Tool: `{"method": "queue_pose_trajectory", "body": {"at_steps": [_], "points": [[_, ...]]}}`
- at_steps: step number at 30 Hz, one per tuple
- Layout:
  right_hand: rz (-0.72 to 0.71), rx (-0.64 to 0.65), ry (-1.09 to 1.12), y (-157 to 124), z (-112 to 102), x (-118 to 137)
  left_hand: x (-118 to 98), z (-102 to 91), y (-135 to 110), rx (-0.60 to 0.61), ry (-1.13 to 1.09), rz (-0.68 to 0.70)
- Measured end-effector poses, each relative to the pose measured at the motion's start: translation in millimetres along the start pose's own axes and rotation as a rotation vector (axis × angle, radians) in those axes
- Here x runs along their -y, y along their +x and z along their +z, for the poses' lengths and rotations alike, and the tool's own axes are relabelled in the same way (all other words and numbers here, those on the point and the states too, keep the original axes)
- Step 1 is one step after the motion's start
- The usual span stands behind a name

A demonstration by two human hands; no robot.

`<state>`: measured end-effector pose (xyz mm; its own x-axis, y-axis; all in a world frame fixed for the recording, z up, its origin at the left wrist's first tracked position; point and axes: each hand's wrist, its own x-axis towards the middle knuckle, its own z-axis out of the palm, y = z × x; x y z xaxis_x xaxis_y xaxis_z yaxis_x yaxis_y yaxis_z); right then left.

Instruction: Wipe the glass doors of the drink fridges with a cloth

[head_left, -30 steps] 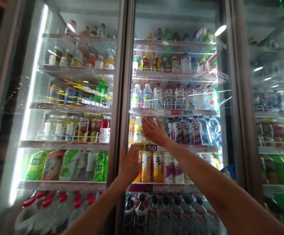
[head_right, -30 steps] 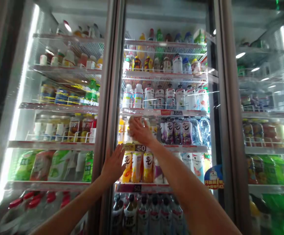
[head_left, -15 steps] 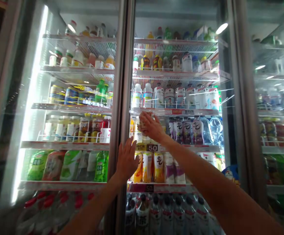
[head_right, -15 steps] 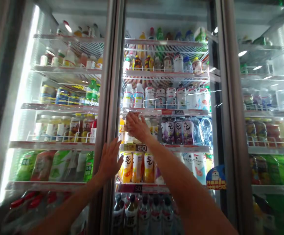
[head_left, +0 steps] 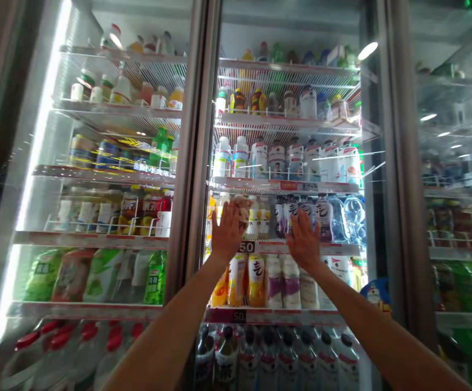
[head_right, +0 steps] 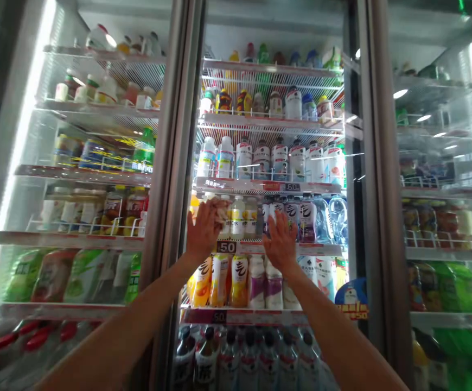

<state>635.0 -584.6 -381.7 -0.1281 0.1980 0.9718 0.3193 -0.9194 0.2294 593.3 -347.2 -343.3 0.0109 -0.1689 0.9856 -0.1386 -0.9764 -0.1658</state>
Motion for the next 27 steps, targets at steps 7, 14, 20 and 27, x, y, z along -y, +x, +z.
{"method": "queue_pose_trajectory", "body": {"at_steps": [7, 14, 20, 27], "points": [[0.048, 0.040, -0.086, -35, 6, -20, -19, 15.0, 2, -0.134, -0.102, 0.210], [0.039, 0.067, -0.111, -33, 4, -17, -11, 10.5, 15, -0.040, -0.018, 0.303], [0.059, 0.109, -0.101, -34, 2, -18, -5, 0.6, 1, -0.004, 0.023, 0.579], [0.046, 0.112, -0.107, -33, 1, -18, 10, -0.6, -7, -0.021, 0.086, 0.156]]}}
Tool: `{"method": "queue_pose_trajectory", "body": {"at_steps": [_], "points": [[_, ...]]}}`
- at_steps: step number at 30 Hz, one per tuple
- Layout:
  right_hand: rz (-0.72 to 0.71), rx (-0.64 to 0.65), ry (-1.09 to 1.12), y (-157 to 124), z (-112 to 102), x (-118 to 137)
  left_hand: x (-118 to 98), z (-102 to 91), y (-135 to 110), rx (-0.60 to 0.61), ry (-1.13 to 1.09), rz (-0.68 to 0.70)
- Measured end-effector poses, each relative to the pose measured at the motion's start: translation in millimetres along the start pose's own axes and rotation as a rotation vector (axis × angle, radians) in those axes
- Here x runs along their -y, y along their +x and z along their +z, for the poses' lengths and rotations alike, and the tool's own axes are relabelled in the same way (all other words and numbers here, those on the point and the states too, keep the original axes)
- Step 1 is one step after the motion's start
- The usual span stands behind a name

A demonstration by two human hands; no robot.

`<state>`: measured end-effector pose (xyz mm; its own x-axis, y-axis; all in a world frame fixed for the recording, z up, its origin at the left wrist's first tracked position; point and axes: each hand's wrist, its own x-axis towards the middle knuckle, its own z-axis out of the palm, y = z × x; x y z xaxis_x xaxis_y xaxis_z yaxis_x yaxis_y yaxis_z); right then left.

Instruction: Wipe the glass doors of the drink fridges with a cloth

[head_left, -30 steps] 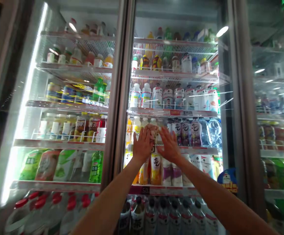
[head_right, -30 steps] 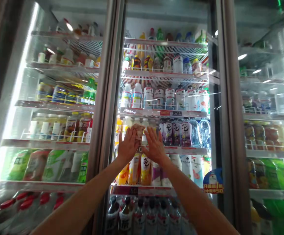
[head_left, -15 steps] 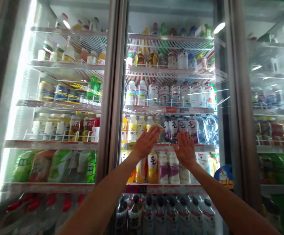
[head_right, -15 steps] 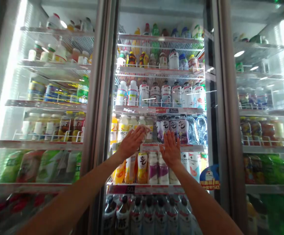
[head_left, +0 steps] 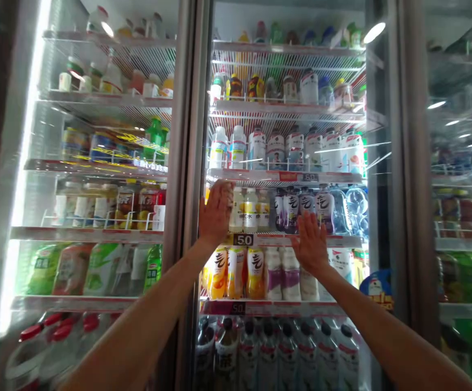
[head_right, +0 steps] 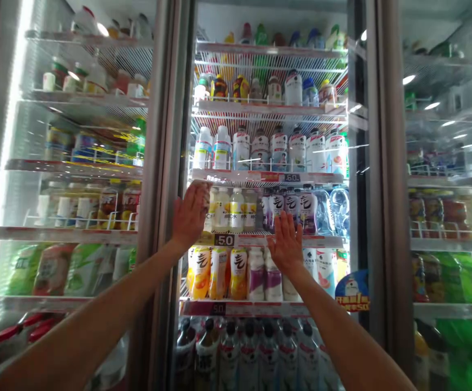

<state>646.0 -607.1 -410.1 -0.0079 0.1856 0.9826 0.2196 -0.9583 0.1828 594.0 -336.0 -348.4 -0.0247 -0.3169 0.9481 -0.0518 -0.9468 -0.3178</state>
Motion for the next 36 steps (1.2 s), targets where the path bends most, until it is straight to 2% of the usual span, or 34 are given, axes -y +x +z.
{"method": "queue_pose_trajectory", "body": {"at_steps": [1, 2, 5, 6, 7, 10, 11, 12, 13, 14, 17, 18, 19, 22, 23, 24, 25, 28, 29, 30, 31, 33, 34, 35, 36], "points": [[0.005, -0.001, 0.001, 0, 0, 0, 1, -0.5, -4, -0.010, 0.002, -0.025], [0.007, -0.002, 0.002, 0, 0, 1, 0, -1.3, -11, -0.008, -0.004, 0.045], [0.008, -0.004, 0.005, 0, 0, 2, -7, -4.6, -33, 0.030, -0.041, 0.475], [0.008, -0.005, 0.005, 0, 0, 2, -7, -5.3, -36, 0.038, -0.044, 0.544], [0.007, -0.005, 0.007, 0, 0, 2, -6, -5.6, -35, 0.039, -0.036, 0.535], [0.008, -0.004, 0.013, 0, 0, 2, 2, -4.5, -27, 0.001, 0.018, 0.205], [0.008, -0.002, 0.014, 0, 0, 1, 4, -4.1, -26, -0.015, 0.030, 0.119], [0.010, 0.000, 0.012, 0, -1, 1, 4, -4.0, -29, -0.025, 0.034, 0.090], [0.011, 0.003, 0.009, 0, -1, 1, 4, -4.6, -36, -0.024, 0.026, 0.132], [0.012, 0.005, 0.005, 1, -1, 1, 2, -5.7, -44, -0.006, 0.009, 0.237], [0.006, 0.016, 0.002, 1, -2, 1, 2, -10.8, -62, 0.099, -0.059, 0.618], [0.005, 0.021, 0.003, 1, -2, 1, 5, -12.0, -61, 0.118, -0.062, 0.644], [0.005, 0.025, 0.003, 0, -1, 0, 8, -12.6, -56, 0.114, -0.051, 0.576], [0.008, 0.030, 0.006, 0, 0, -1, 18, -10.3, -33, 0.038, 0.009, 0.106], [0.008, 0.030, 0.009, -1, 0, -1, 18, -9.0, -30, 0.028, 0.010, 0.015], [0.009, 0.030, 0.011, -1, 0, -1, 16, -7.9, -30, 0.029, -0.002, 0.004], [0.010, 0.032, 0.012, -1, 0, -1, 13, -7.2, -34, 0.041, -0.025, 0.077], [0.007, 0.038, 0.008, 0, -2, -1, 2, -7.6, -50, 0.112, -0.102, 0.521], [0.004, 0.037, 0.007, 0, -2, -1, 1, -7.9, -51, 0.126, -0.105, 0.587], [0.000, 0.036, 0.008, 0, -3, -1, 2, -8.0, -48, 0.127, -0.091, 0.558], [-0.002, 0.033, 0.010, 0, -3, -1, 4, -7.9, -42, 0.115, -0.063, 0.443], [0.000, 0.029, 0.016, 0, -3, -1, 8, -7.5, -28, 0.068, 0.000, 0.129], [0.000, 0.027, 0.019, 0, -2, -1, 10, -7.4, -23, 0.052, 0.019, 0.041], [0.002, 0.027, 0.020, 0, -2, -1, 10, -7.5, -22, 0.046, 0.026, 0.036], [0.001, 0.029, 0.020, 0, -2, -2, 9, -8.0, -25, 0.048, 0.019, 0.117]]}}
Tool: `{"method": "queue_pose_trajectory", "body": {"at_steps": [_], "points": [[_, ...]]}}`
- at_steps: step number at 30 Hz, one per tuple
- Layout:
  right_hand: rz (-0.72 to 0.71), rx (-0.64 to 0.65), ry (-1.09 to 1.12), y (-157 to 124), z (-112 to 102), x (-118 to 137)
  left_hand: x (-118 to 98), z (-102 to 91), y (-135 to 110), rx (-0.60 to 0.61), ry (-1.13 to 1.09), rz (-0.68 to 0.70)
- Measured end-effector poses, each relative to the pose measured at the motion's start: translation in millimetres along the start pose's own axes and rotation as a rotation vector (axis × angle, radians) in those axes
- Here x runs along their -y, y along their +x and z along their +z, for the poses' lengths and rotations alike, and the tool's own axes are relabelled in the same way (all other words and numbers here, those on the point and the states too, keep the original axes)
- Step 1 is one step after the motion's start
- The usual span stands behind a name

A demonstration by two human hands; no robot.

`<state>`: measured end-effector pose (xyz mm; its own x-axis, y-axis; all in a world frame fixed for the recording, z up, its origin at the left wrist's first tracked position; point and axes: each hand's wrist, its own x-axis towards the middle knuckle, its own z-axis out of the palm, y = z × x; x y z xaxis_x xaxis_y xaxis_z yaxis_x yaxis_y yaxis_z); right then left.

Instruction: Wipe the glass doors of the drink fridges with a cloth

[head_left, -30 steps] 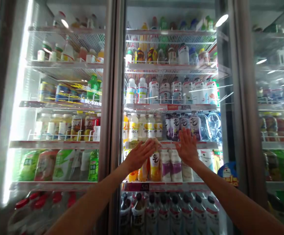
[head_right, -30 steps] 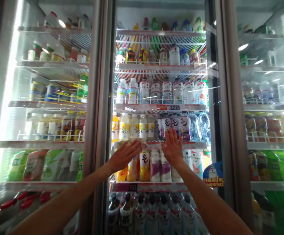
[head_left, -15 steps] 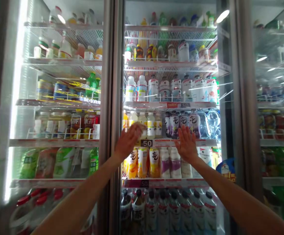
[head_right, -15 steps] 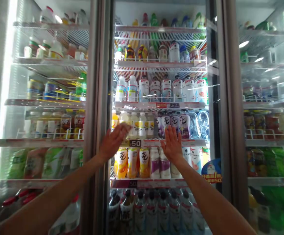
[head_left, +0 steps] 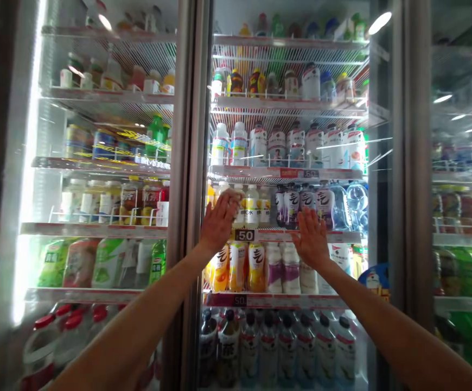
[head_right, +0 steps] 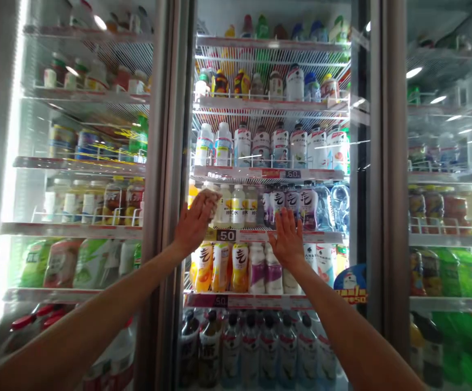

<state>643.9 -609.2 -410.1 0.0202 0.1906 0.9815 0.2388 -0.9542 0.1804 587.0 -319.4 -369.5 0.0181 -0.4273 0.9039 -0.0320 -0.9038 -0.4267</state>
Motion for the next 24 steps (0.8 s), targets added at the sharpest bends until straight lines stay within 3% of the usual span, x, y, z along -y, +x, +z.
{"method": "queue_pose_trajectory", "body": {"at_steps": [3, 4, 5, 6, 9, 10, 11, 12, 15, 16, 17, 20, 21, 22, 24], "points": [[-0.007, 0.008, -0.004, 0, -1, 0, -7, -2.0, -19, 0.042, -0.064, 0.482], [-0.009, 0.010, -0.007, 0, -1, 0, -8, -2.3, -23, 0.066, -0.081, 0.569], [-0.010, 0.010, -0.010, 0, -1, 0, -7, -2.3, -23, 0.082, -0.083, 0.557], [-0.010, 0.010, -0.013, 0, -2, 0, -5, -1.8, -19, 0.088, -0.071, 0.446], [-0.003, 0.017, -0.019, 1, -3, 0, 0, 0.6, 2, 0.029, -0.013, -0.071], [-0.001, 0.022, -0.018, 1, -3, 0, -1, 1.2, 7, 0.005, -0.009, -0.135], [0.001, 0.027, -0.016, 1, -4, 0, -3, 1.4, 10, -0.002, -0.018, -0.103], [0.001, 0.032, -0.014, 1, -4, 1, -6, 1.0, 10, 0.013, -0.036, 0.019], [-0.002, 0.036, -0.006, 1, -6, 0, -14, -2.3, 7, 0.126, -0.090, 0.476], [-0.005, 0.034, -0.003, 1, -6, 0, -14, -3.3, 8, 0.148, -0.093, 0.498], [-0.008, 0.031, -0.001, 1, -6, 0, -11, -3.9, 13, 0.146, -0.086, 0.419], [-0.014, 0.023, 0.002, 1, -5, -1, -1, -2.8, 29, 0.052, -0.043, -0.061], [-0.013, 0.022, 0.001, 1, -5, -1, 0, -1.7, 32, 0.033, -0.031, -0.142], [-0.011, 0.023, 0.001, 0, -5, -1, -1, -0.7, 32, 0.032, -0.027, -0.134], [-0.006, 0.026, -0.001, 0, -5, 0, -8, 0.5, 25, 0.086, -0.047, 0.116]]}}
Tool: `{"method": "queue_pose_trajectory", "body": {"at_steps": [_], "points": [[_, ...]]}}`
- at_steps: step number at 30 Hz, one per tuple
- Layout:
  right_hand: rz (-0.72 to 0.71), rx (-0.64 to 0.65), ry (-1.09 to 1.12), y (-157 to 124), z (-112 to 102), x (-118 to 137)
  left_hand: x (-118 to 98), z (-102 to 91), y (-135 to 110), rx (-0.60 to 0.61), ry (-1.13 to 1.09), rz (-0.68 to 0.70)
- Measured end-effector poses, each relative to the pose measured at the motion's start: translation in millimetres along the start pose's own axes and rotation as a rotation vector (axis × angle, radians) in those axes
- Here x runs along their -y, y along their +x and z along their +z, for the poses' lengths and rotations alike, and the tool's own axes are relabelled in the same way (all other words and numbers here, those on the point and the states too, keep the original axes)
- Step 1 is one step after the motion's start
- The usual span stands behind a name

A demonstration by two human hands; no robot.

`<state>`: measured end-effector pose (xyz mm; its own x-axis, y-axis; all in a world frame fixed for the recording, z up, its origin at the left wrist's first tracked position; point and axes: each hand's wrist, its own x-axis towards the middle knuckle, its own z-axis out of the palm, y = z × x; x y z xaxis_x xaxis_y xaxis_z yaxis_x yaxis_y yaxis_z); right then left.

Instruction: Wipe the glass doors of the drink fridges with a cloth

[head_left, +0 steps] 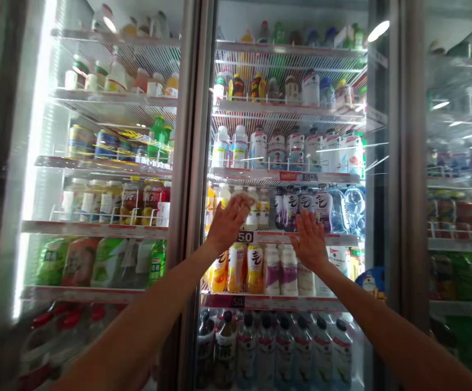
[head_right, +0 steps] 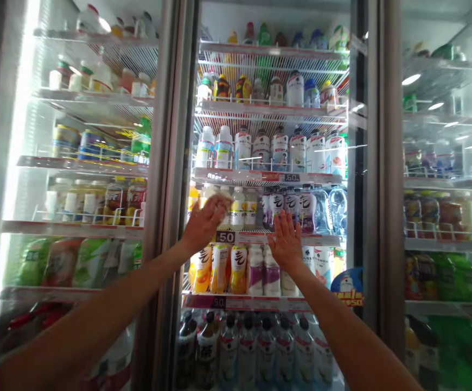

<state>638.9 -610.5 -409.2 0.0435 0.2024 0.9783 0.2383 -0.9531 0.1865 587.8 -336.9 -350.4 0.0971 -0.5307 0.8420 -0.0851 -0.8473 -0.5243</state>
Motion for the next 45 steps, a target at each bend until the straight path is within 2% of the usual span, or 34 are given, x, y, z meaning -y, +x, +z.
{"method": "queue_pose_trajectory", "body": {"at_steps": [2, 3, 4, 5, 8, 9, 10, 11, 14, 15, 16, 17, 20, 21, 22, 23, 26, 27, 28, 29, 32, 33, 34, 37, 38, 39, 41, 43, 45], "points": [[0.000, 0.001, -0.003, 0, 0, 0, -8, 0.6, -7, 0.087, -0.040, 0.342], [-0.003, -0.002, -0.004, 0, 0, 0, -9, 0.1, -7, 0.112, -0.058, 0.435], [-0.006, -0.005, -0.005, 0, -1, 0, -7, -0.9, -5, 0.114, -0.066, 0.430], [-0.008, -0.007, -0.005, 0, -1, 0, -3, -2.1, 0, 0.086, -0.063, 0.319], [-0.003, 0.004, -0.004, 0, -1, 0, 12, -3.9, 14, -0.058, -0.017, -0.211], [0.003, 0.013, -0.005, 0, -1, 0, 14, -3.4, 14, -0.083, -0.003, -0.291], [0.007, 0.021, -0.008, 0, -1, 0, 13, -2.4, 11, -0.092, 0.005, -0.280], [0.011, 0.028, -0.012, 0, -2, 0, 10, -1.3, 3, -0.082, 0.006, -0.181], [0.006, 0.027, -0.026, 0, -2, 0, -5, 0.2, -23, 0.026, -0.025, 0.311], [0.000, 0.024, -0.031, 0, -2, 0, -7, -0.2, -27, 0.062, -0.029, 0.398], [-0.005, 0.020, -0.035, 1, -2, 0, -8, -0.8, -29, 0.083, -0.024, 0.390], [-0.008, 0.017, -0.038, 1, -2, -1, -6, -1.5, -27, 0.079, -0.010, 0.283], [-0.001, 0.023, -0.044, 1, -3, 0, 3, -1.0, -20, -0.014, 0.031, -0.210], [0.004, 0.029, -0.044, 1, -3, 0, 3, 0.3, -22, -0.038, 0.032, -0.276], [0.008, 0.034, -0.043, 1, -4, 0, 2, 1.8, -27, -0.048, 0.026, -0.253], [0.009, 0.039, -0.041, 1, -4, -1, -1, 3.3, -35, -0.043, 0.012, -0.142], [-0.008, 0.037, -0.036, 1, -5, -2, -10, 4.9, -62, 0.012, -0.036, 0.326], [-0.016, 0.033, -0.036, 1, -5, -2, -11, 4.3, -66, 0.030, -0.043, 0.402], [-0.021, 0.029, -0.036, 1, -5, -2, -10, 3.2, -66, 0.040, -0.040, 0.388], [-0.023, 0.025, -0.038, 1, -5, -2, -7, 2.1, -63, 0.033, -0.025, 0.284], [-0.012, 0.022, -0.043, 1, -5, -1, 0, 1.0, -47, -0.045, 0.032, -0.163], [-0.007, 0.025, -0.043, 1, -5, -1, 0, 1.8, -44, -0.067, 0.040, -0.210], [-0.002, 0.030, -0.041, 2, -6, -1, -2, 3.1, -44, -0.076, 0.035, -0.158], [0.005, 0.046, -0.023, 2, -7, -4, -12, 5.9, -51, -0.010, -0.037, 0.326], [0.008, 0.047, -0.012, 2, -8, -3, -14, 6.0, -51, 0.016, -0.055, 0.421], [0.014, 0.042, 0.003, 2, -9, -1, -16, 5.7, -50, 0.030, -0.061, 0.417], [0.011, 0.008, 0.052, 4, -11, 12, -16, 4.7, -38, 0.019, -0.050, 0.184], [-0.060, -0.031, 0.150, 6, -12, 37, -14, 3.8, -21, 0.003, -0.073, -0.025], [-0.180, -0.026, 0.274, 11, -13, 71, -11, 3.5, -9, 0.024, -0.149, -0.058]]}}
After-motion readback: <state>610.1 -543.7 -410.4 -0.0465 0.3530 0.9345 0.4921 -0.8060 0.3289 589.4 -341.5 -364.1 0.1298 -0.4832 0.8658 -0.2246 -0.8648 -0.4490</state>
